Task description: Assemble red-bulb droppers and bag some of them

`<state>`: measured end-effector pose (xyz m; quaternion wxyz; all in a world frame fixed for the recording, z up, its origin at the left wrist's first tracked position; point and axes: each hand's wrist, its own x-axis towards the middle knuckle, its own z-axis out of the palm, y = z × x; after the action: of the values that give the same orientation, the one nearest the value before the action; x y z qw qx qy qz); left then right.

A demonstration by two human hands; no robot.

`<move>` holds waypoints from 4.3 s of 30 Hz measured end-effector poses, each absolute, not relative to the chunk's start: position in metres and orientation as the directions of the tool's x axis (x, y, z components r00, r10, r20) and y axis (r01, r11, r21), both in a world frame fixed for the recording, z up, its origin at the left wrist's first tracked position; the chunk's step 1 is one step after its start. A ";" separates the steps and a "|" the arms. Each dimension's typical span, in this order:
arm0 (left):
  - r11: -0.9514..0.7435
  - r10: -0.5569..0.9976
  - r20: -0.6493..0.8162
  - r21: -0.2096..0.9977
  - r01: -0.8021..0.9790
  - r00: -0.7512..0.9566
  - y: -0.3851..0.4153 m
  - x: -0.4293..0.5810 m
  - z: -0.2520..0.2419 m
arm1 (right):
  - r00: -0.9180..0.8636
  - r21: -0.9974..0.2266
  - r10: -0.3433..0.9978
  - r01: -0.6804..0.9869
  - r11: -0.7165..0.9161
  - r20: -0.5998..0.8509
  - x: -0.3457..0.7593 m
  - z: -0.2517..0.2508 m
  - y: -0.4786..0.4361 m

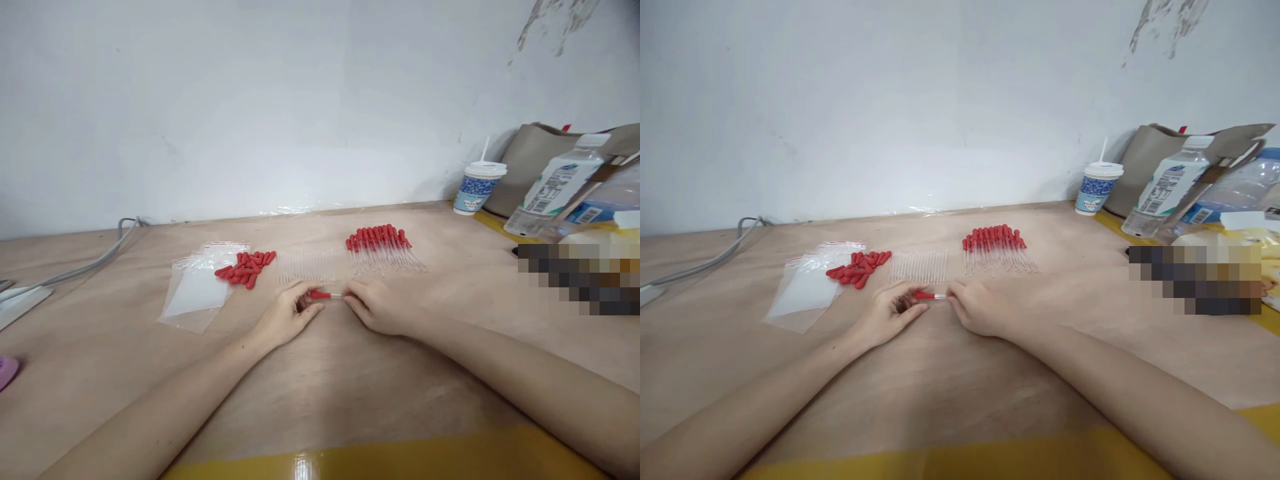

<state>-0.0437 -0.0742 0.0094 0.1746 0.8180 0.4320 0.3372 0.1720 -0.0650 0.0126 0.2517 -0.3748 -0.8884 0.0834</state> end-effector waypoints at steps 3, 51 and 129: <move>-0.557 0.829 0.412 0.558 0.615 0.378 -0.074 -0.045 0.008 | -0.410 -0.468 0.839 0.699 0.540 0.356 0.183 0.019 -0.052; -0.042 0.857 0.476 -0.320 0.946 0.199 -0.056 -0.097 0.033 | -0.111 -0.338 0.893 0.900 0.277 0.436 0.144 0.002 -0.024; -0.437 0.885 0.300 0.800 0.411 0.356 -0.068 -0.040 -0.001 | -0.559 -0.317 0.604 0.529 0.787 0.568 0.178 0.000 -0.063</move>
<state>-0.0396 -0.0685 -0.0012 0.3163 0.7602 0.4261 0.3747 0.1778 -0.0630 0.0000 0.3425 -0.3214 -0.8811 0.0548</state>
